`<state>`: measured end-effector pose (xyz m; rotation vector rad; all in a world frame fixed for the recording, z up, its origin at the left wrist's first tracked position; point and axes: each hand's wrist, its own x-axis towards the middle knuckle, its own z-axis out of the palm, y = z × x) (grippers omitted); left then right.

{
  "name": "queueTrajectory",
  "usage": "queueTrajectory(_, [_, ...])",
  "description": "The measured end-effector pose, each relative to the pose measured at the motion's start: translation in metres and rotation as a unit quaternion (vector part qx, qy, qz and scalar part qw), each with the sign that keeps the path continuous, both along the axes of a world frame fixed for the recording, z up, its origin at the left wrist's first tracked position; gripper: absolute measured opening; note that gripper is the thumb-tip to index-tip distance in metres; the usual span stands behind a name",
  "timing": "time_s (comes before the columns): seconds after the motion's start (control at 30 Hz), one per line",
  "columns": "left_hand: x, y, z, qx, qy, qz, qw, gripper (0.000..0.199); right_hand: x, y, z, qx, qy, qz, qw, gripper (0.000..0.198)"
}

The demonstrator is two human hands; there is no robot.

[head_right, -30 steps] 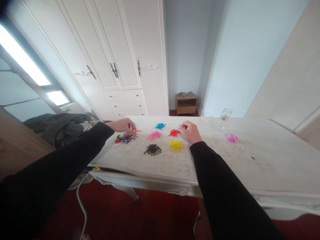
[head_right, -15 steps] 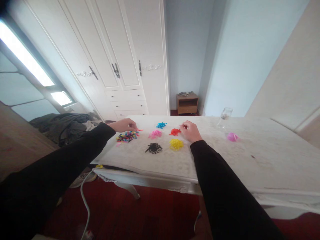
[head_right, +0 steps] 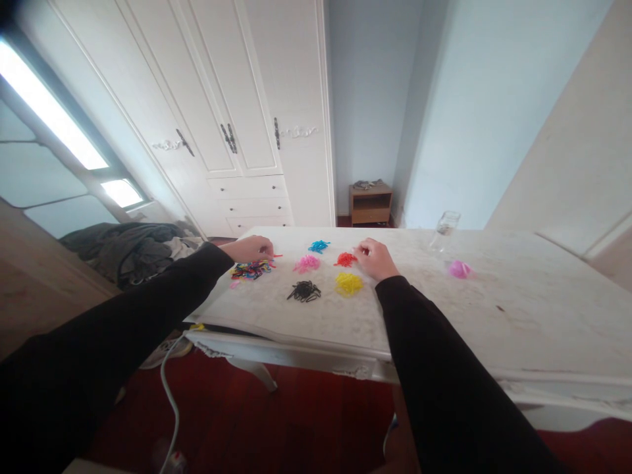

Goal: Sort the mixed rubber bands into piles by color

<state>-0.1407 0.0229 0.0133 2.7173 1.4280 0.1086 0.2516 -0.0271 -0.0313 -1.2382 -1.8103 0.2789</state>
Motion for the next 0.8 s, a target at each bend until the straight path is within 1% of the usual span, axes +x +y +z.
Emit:
queueTrajectory(0.17, [0.0009,-0.0021,-0.0015,-0.006,-0.005,-0.016,1.000,0.018,-0.0003,0.0000,-0.0004,-0.005,-0.008,-0.001,1.000,0.029])
queueTrajectory(0.37, [0.0020,-0.0034,-0.0030,0.000,-0.005,0.003,1.000,0.016,0.0003,0.0000,-0.0007,-0.010,-0.019,0.001,1.000,0.029])
queueTrajectory(0.43, [0.0010,-0.0030,-0.0020,-0.003,-0.014,0.006,1.000,0.018,0.0005,0.0003,-0.0008,-0.008,-0.022,0.004,1.000,0.029])
queueTrajectory(0.53, [-0.0005,-0.0031,0.0002,-0.005,-0.028,-0.010,1.000,0.021,0.0009,0.0010,-0.0012,-0.004,-0.028,0.008,1.000,0.029])
queueTrajectory(0.63, [-0.0007,-0.0045,0.0024,0.002,-0.036,-0.020,0.999,0.018,0.0012,0.0017,-0.0020,-0.005,-0.031,0.011,0.999,0.029])
queueTrajectory(0.8, [0.0004,-0.0073,0.0055,0.016,-0.033,-0.011,0.999,0.016,0.0012,0.0022,-0.0031,-0.007,-0.034,0.009,0.999,0.029])
